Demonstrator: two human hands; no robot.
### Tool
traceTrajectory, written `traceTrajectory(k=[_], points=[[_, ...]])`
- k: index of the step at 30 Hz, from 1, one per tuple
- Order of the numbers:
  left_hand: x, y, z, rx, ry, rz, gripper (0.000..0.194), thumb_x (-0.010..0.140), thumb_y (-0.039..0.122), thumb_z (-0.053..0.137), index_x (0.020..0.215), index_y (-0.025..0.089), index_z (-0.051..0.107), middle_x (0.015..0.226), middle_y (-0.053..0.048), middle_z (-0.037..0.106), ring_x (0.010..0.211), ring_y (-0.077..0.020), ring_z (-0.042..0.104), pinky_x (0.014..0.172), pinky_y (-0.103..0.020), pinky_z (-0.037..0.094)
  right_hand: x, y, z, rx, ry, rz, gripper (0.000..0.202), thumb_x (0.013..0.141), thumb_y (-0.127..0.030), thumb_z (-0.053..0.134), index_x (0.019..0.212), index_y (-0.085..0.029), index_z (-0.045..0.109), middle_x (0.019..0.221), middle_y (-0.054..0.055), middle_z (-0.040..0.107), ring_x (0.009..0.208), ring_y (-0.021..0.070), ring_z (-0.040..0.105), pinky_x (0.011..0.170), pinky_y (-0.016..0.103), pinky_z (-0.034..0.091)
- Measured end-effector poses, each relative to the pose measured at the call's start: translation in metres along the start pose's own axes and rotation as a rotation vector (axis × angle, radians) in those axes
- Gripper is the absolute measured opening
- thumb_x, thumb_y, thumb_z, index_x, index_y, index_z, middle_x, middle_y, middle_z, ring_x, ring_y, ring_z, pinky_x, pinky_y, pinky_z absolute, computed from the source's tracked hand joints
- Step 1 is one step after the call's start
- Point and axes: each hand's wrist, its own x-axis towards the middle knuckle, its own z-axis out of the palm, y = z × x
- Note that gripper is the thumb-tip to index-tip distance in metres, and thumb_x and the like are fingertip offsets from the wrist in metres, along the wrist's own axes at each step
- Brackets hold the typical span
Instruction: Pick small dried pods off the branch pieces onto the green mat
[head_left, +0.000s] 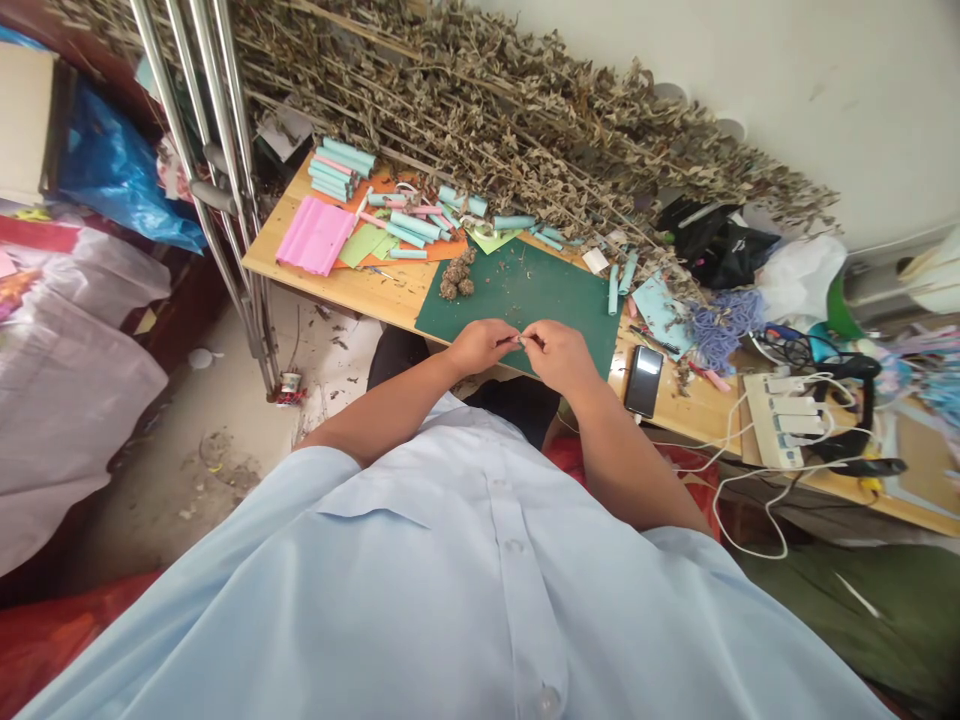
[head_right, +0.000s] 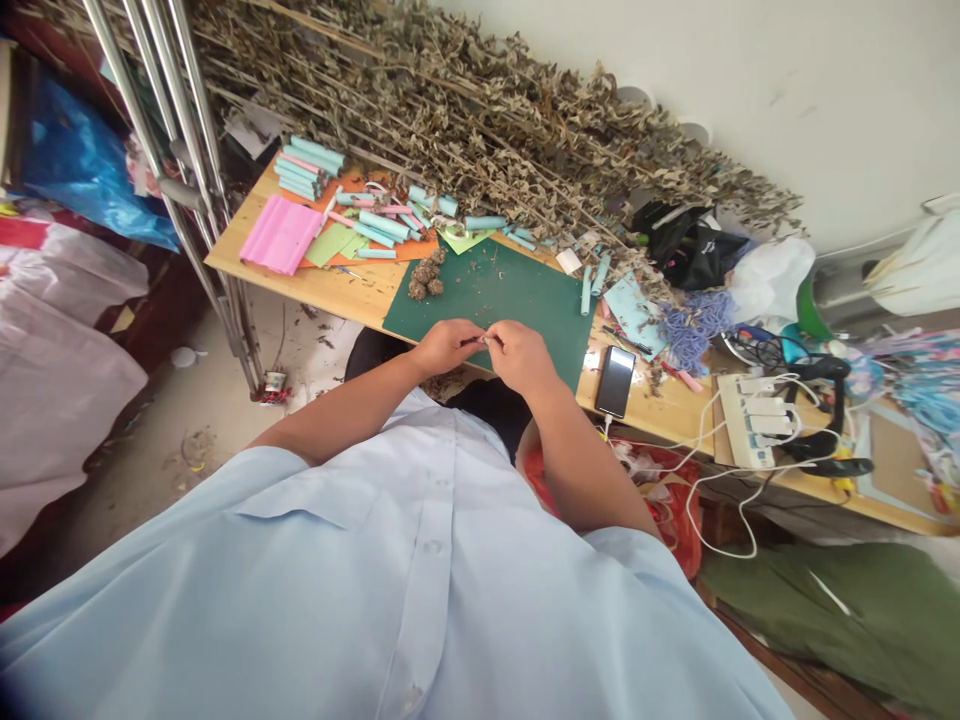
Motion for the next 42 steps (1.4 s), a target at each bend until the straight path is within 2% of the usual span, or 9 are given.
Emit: traceTrajectory(k=[7,12,16,21,26,33,42], points=[[0.0,0.003,-0.002,-0.004,-0.011,-0.007,0.027,0.103,0.037,0.06,0.1,0.017,0.077,0.092,-0.007,0.074,0.086,-0.0183,0.067,0.081,-0.029,0.048,0.007,-0.001,-0.006,-0.089,-0.142,-0.081,0.021,0.099,-0.019,0.051,0.098,-0.02,0.072,0.104,0.012,0.075,0.099,0.0275,0.066,0.09,0.039,0.049],[0.0,0.002,-0.002,0.014,-0.008,-0.02,0.028,0.102,0.039,0.06,0.096,0.017,0.076,0.089,-0.007,0.073,0.084,-0.018,0.066,0.079,-0.029,0.047,0.011,-0.005,-0.015,-0.036,-0.187,-0.072,0.021,0.096,-0.017,0.054,0.098,-0.021,0.074,0.104,0.01,0.076,0.098,0.0253,0.067,0.092,0.038,0.049],[0.0,0.001,-0.002,0.006,0.001,-0.022,0.026,0.101,0.037,0.061,0.095,0.017,0.076,0.088,-0.006,0.073,0.083,-0.0178,0.066,0.079,-0.029,0.047,0.012,-0.01,-0.018,-0.024,-0.172,-0.034,0.021,0.095,-0.015,0.055,0.097,-0.022,0.075,0.103,0.008,0.077,0.096,0.0244,0.068,0.09,0.036,0.05],[0.0,0.001,-0.002,-0.014,0.009,-0.015,0.026,0.102,0.036,0.059,0.096,0.016,0.076,0.089,-0.006,0.073,0.084,-0.0173,0.066,0.079,-0.029,0.048,0.016,-0.009,-0.014,-0.074,-0.14,0.046,0.014,0.095,-0.02,0.06,0.098,-0.022,0.074,0.091,0.007,0.077,0.086,0.0247,0.068,0.081,0.036,0.049],[0.0,0.002,-0.003,-0.013,0.005,-0.013,0.028,0.102,0.037,0.058,0.097,0.017,0.076,0.09,-0.007,0.073,0.083,-0.0168,0.065,0.079,-0.028,0.048,0.017,-0.006,-0.014,-0.151,-0.167,0.002,0.014,0.095,-0.019,0.06,0.095,-0.022,0.074,0.093,0.009,0.078,0.084,0.0244,0.067,0.079,0.036,0.048],[-0.001,0.005,-0.005,0.003,-0.008,0.001,0.032,0.103,0.04,0.057,0.092,0.016,0.074,0.085,-0.007,0.07,0.08,-0.0175,0.063,0.077,-0.028,0.047,0.021,-0.014,-0.014,-0.209,-0.207,-0.02,0.016,0.095,-0.018,0.059,0.093,-0.02,0.075,0.094,0.011,0.078,0.085,0.0254,0.068,0.08,0.036,0.047],[-0.001,0.001,-0.004,-0.012,0.007,0.025,0.041,0.106,0.048,0.053,0.094,0.016,0.075,0.086,-0.007,0.071,0.083,-0.0179,0.065,0.079,-0.029,0.049,0.018,-0.012,-0.019,-0.131,-0.226,-0.058,0.025,0.095,-0.015,0.057,0.097,-0.022,0.08,0.102,0.008,0.08,0.095,0.0249,0.071,0.088,0.036,0.051]])
